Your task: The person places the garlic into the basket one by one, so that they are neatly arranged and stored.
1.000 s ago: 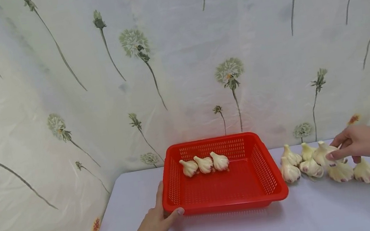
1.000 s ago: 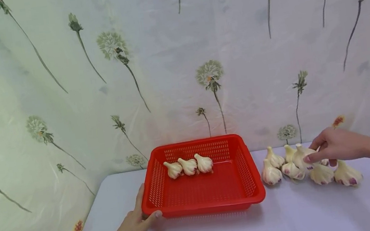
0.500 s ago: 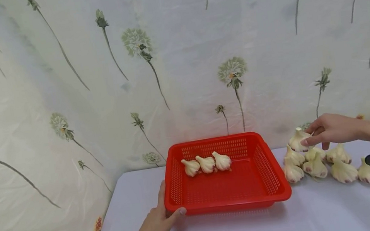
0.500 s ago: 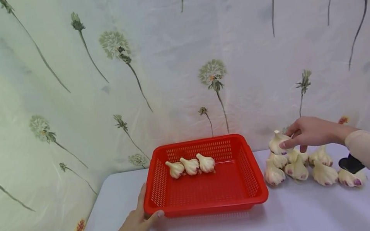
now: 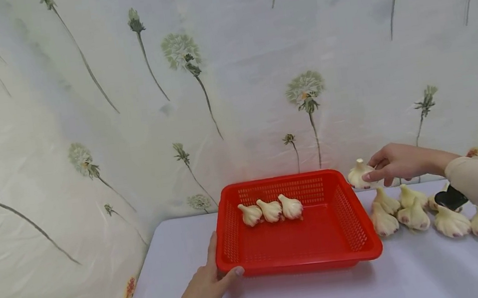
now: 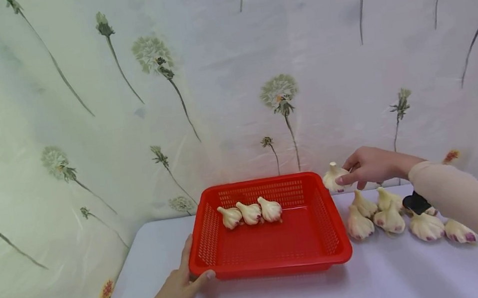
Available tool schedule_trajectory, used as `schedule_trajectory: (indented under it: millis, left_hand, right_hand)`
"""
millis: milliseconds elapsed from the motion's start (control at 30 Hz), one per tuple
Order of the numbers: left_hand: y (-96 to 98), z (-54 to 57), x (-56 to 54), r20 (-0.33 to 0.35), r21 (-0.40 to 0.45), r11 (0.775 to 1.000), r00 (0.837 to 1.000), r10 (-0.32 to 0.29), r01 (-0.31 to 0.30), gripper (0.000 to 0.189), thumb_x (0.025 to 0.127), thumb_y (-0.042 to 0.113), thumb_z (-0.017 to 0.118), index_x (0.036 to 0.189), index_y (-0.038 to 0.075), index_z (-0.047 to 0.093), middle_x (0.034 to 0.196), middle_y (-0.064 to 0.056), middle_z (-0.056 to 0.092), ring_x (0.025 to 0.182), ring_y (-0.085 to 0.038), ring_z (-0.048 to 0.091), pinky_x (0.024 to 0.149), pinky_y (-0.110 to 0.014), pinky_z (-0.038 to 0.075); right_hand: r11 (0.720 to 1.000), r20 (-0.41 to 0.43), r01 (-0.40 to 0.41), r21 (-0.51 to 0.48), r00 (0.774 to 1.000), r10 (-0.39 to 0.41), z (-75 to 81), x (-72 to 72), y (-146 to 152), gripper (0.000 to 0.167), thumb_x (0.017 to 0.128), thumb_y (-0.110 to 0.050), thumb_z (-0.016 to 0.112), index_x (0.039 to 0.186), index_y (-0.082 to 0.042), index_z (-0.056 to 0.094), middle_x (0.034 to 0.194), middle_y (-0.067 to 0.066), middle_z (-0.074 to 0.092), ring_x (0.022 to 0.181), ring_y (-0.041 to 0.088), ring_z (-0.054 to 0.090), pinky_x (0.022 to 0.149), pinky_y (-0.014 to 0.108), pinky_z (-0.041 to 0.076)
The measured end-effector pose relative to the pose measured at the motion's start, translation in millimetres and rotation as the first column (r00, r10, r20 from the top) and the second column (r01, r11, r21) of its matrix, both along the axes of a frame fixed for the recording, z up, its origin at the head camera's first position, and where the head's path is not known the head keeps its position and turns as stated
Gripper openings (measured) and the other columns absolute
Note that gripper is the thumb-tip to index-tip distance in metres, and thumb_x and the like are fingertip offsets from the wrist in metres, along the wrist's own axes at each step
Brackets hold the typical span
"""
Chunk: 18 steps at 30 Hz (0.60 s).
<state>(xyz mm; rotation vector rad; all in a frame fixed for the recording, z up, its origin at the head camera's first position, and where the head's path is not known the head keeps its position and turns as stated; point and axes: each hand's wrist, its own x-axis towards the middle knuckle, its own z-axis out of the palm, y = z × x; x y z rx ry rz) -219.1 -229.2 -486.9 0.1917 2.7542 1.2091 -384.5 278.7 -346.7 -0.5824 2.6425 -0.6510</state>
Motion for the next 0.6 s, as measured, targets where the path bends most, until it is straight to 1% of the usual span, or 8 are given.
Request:
schedule_trajectory:
  millis: [100, 167, 267, 433, 533, 600]
  left_hand:
    - [0.5, 0.5, -1.2, -0.012, -0.014, 1.000, 1.000, -0.009, 0.008, 0.104, 0.096, 0.066, 0.066, 0.170, 0.039, -0.001, 0.113, -0.001, 0.074, 0.088, -0.016, 0.063, 0.070, -0.035, 0.051]
    - [0.2, 0.9, -1.6, -0.015, -0.025, 1.000, 1.000, -0.006, 0.005, 0.104, 0.095, 0.068, 0.065, 0.170, 0.039, -0.002, 0.108, -0.001, 0.073, 0.087, -0.016, 0.063, 0.069, -0.035, 0.050]
    - [-0.2, 2.1, -1.3, -0.013, -0.033, 0.999, 1.000, -0.001, 0.001, 0.105, 0.095, 0.069, 0.065, 0.170, 0.039, -0.002, 0.104, -0.001, 0.072, 0.085, -0.017, 0.063, 0.068, -0.035, 0.049]
    - [-0.2, 2.3, -0.6, -0.005, -0.033, 0.999, 1.000, 0.003, -0.004, 0.106, 0.095, 0.068, 0.065, 0.171, 0.035, -0.001, 0.105, -0.003, 0.072, 0.086, -0.018, 0.062, 0.068, -0.035, 0.050]
    - [0.4, 1.8, 0.1, 0.008, -0.030, 1.000, 1.000, 0.007, -0.007, 0.107, 0.095, 0.066, 0.066, 0.171, 0.033, -0.001, 0.105, -0.003, 0.072, 0.086, -0.018, 0.062, 0.068, -0.035, 0.050]
    - [0.7, 1.2, 0.5, 0.014, -0.030, 1.000, 1.000, 0.009, -0.009, 0.107, 0.095, 0.066, 0.066, 0.171, 0.032, -0.001, 0.103, -0.002, 0.071, 0.086, -0.018, 0.062, 0.069, -0.035, 0.050]
  right_hand:
    - [1.000, 0.012, -0.003, -0.010, 1.000, 0.003, -0.4, -1.3, -10, 0.069, 0.101, -0.047, 0.069, 0.138, 0.011, 0.061, 0.116, 0.013, 0.078, 0.087, 0.019, 0.074, 0.069, 0.039, 0.060]
    - [1.000, 0.017, -0.008, -0.018, 1.000, 0.008, -0.9, -3.0, -18, 0.065, 0.101, -0.047, 0.069, 0.135, 0.007, 0.065, 0.114, 0.010, 0.079, 0.088, 0.020, 0.074, 0.070, 0.039, 0.060]
    - [1.000, 0.012, -0.003, -0.019, 1.000, 0.003, -1.3, -5.3, -32, 0.063, 0.100, -0.049, 0.070, 0.134, 0.004, 0.067, 0.113, 0.008, 0.079, 0.090, 0.021, 0.073, 0.067, 0.038, 0.058]
    - [1.000, -0.011, 0.006, -0.019, 1.000, -0.006, -4.7, -7.7, -53, 0.060, 0.099, -0.051, 0.070, 0.128, 0.002, 0.071, 0.110, 0.009, 0.079, 0.090, 0.020, 0.073, 0.063, 0.036, 0.054]
    - [0.999, -0.011, 0.019, -0.039, 1.000, -0.019, -10.6, -8.2, -65, 0.053, 0.099, -0.049, 0.071, 0.123, -0.002, 0.075, 0.107, 0.008, 0.079, 0.087, 0.020, 0.071, 0.062, 0.035, 0.053]
    - [0.998, -0.009, 0.029, -0.047, 1.000, -0.029, -14.8, -8.3, -71, 0.048, 0.099, -0.048, 0.071, 0.116, -0.004, 0.077, 0.102, 0.007, 0.078, 0.083, 0.018, 0.068, 0.061, 0.033, 0.052]
